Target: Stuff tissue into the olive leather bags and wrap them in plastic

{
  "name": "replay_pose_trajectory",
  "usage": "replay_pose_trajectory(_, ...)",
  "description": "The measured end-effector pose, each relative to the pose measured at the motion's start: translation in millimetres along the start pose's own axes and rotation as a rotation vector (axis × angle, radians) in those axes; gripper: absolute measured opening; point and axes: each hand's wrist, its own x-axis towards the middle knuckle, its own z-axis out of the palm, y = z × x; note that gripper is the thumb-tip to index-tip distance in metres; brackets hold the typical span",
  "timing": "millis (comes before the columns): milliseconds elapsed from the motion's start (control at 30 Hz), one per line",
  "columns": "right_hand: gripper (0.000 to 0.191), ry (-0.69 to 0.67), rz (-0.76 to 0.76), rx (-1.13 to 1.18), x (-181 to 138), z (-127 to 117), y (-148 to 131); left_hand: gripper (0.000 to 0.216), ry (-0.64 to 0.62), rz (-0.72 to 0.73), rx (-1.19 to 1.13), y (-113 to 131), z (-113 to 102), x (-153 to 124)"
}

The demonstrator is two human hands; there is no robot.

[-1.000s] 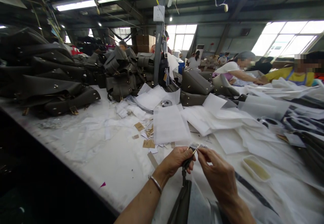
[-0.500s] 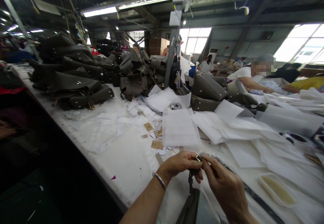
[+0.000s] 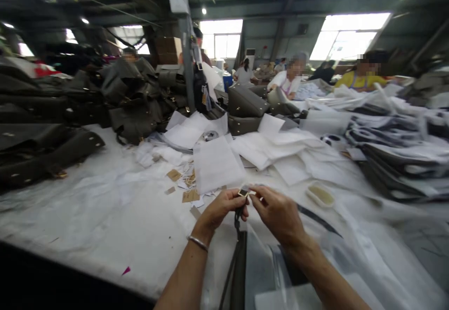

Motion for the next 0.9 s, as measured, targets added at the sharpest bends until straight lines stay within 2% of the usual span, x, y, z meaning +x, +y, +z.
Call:
replay_pose_trajectory(100, 0.028, -0.084, 0.227, -0.083, 14, -43, 11, 0.037, 0.001, -0.027, 0.006, -1, -3, 3)
replay_pose_trajectory(233, 0.028, -0.187, 0.414, -0.256, 2, -94, 57, 0.038, -0.023, -0.050, -0.030, 0, -5, 3)
replay_pose_trajectory(300, 0.026, -0.375, 0.508, -0.302, -21, -104, 86, 0.039, -0.030, -0.048, -0.058, 1, -5, 2)
replay_pose_trajectory(367, 0.026, -0.647, 0.577, -0.260, -47, -107, 110, 0.039, -0.030, -0.036, -0.079, 1, -4, 2)
replay_pose_trajectory(400, 0.026, -0.682, 0.577, -0.221, -56, -107, 119, 0.039, -0.034, -0.029, -0.086, 0, -3, 1)
replay_pose_trajectory(467, 0.031, -0.600, 0.596, -0.227, -65, -106, 127, 0.040, -0.046, -0.014, -0.099, -1, -1, 1)
replay_pose_trajectory(567, 0.043, -0.357, 0.549, -0.243, -48, -103, 113, 0.043, -0.045, 0.002, -0.105, -3, 0, 2)
replay_pose_trajectory(633, 0.041, -0.309, 0.409, -0.136, -25, -97, 87, 0.043, -0.014, 0.003, -0.092, -4, 1, 3)
replay_pose_trajectory(700, 0.037, -0.345, 0.253, -0.032, -1, -84, 55, 0.042, 0.015, -0.003, -0.070, -3, 3, 3)
replay_pose_trajectory(767, 0.033, -0.408, 0.132, -0.029, 21, -64, 27, 0.041, 0.030, -0.005, -0.050, -1, 5, 4)
replay_pose_trajectory(833, 0.028, -0.449, 0.040, -0.118, 39, -39, 8, 0.040, 0.036, -0.006, -0.040, -1, 6, 5)
replay_pose_trajectory(900, 0.023, -0.498, -0.020, -0.239, 51, -14, 2, 0.039, 0.054, 0.003, -0.041, -3, 8, 5)
